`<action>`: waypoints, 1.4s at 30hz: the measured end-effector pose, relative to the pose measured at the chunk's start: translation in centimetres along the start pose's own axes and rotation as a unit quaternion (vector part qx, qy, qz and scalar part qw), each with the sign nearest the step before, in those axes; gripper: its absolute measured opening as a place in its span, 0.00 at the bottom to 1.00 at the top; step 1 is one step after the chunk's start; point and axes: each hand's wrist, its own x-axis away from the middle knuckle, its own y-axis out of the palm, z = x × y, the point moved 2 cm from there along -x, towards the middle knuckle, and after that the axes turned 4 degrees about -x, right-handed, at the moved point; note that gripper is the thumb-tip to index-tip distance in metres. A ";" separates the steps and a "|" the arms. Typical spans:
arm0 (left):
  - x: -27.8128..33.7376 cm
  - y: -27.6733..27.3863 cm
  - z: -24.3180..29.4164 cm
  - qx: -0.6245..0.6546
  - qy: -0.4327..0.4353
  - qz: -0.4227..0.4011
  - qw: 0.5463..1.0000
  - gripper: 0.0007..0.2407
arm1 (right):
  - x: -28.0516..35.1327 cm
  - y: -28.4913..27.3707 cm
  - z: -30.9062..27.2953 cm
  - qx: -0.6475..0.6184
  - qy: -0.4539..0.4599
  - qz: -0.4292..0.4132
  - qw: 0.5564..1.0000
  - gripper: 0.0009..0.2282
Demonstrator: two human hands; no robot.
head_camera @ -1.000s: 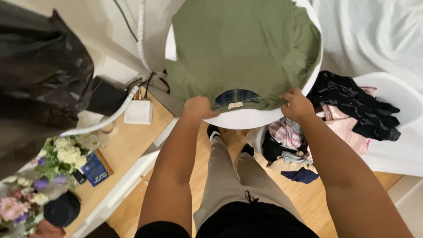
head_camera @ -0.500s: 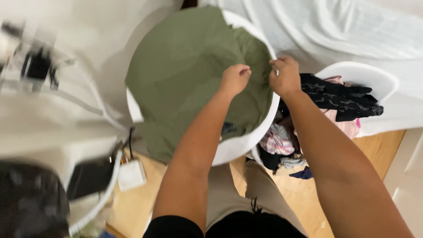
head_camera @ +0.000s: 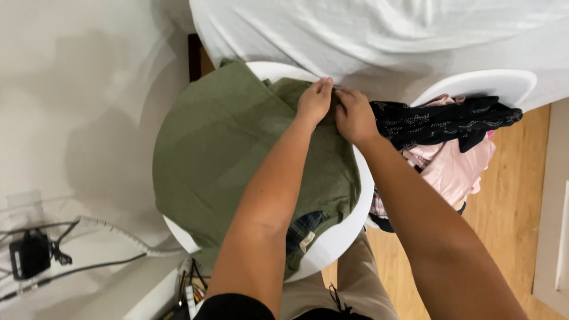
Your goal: The person folds a black t-shirt and a green t-shirt on a white round table. They smooth the fabric, fold the sleeves and sides, and roll the shirts into compact bundles. The person then places the folded shirts onto a stack of clothes on the bed.
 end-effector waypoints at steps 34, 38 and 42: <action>19.0 2.8 16.7 -0.111 0.471 -0.069 0.873 0.03 | 1.1 -21.1 -4.3 -0.627 0.239 -0.010 0.741 0.11; 16.7 2.3 18.0 0.163 0.289 0.007 0.943 0.22 | 2.0 -24.0 -6.7 -0.625 0.200 -0.010 0.754 0.09; 17.2 1.3 21.3 0.279 0.173 -0.045 0.944 0.38 | 2.7 -26.5 -8.5 -0.619 0.159 -0.047 0.768 0.11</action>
